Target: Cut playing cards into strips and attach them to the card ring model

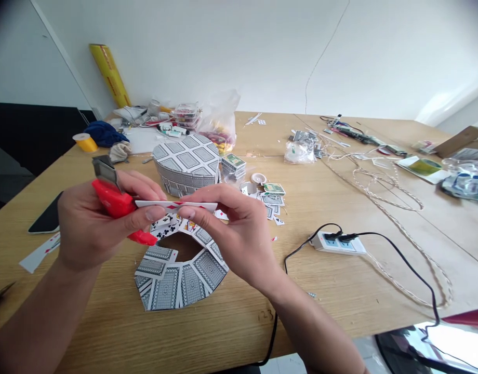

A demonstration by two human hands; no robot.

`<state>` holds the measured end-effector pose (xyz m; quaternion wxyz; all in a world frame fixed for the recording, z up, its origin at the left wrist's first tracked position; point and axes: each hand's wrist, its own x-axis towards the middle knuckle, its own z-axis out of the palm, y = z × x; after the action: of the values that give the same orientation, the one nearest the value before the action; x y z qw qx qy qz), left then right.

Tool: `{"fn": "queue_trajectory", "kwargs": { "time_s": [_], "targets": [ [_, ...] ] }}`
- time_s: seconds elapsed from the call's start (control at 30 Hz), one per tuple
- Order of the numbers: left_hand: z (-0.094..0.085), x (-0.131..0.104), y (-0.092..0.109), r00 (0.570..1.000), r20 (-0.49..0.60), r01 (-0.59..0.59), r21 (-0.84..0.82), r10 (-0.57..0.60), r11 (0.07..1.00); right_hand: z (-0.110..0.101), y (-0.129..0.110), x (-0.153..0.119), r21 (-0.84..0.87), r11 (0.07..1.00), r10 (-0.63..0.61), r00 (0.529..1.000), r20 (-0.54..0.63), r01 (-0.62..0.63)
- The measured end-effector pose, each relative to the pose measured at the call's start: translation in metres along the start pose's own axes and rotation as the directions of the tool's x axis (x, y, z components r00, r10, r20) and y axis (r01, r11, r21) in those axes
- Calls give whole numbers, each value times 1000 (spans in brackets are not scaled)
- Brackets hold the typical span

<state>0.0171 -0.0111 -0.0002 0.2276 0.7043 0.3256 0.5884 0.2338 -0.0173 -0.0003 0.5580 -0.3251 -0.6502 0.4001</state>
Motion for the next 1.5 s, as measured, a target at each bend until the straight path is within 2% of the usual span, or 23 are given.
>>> {"fn": "queue_trajectory", "kwargs": {
  "time_s": [0.17,0.43,0.5,0.57,0.63,0.7,1.0,1.1,1.2,1.33,1.5],
  "targets": [
    [-1,0,-1,1000,1,13,-10,-13,1000,2,-1,0,67,997,36,999,14,-37],
    [1,-1,0,998,-31,53,-23,-53,998,2,-2,-1,70,998,5,1000,8,-5],
    [1,-2,0,992,-58,115,-12,-115,993,3,-1,-2,84,996,7,1000,12,-8],
    [2,-2,0,971,-83,225,-17,-225,974,4,1,-2,102,995,12,1000,13,-13],
    [2,-3,-2,944,-75,319,-55,-322,946,5,4,-1,116,993,2,1000,6,-3],
    [3,-3,-3,928,-61,361,-101,-368,927,6,7,-1,116,993,-14,1000,-10,15],
    [1,-3,-6,932,-101,346,-46,-349,937,4,7,-2,126,990,-59,998,-37,63],
    [2,-2,-4,939,-112,324,-21,-324,946,6,8,-3,43,991,-122,992,-20,123],
    [2,-1,-2,943,-120,311,-18,-311,950,7,10,-4,-44,990,-132,991,-1,132],
    [1,-2,0,933,-94,349,-2,-348,937,7,12,-4,-9,995,-99,995,-7,99],
    [-1,-4,1,917,-79,388,-41,-390,921,6,8,-2,143,989,29,999,17,-31]
  ]
}}
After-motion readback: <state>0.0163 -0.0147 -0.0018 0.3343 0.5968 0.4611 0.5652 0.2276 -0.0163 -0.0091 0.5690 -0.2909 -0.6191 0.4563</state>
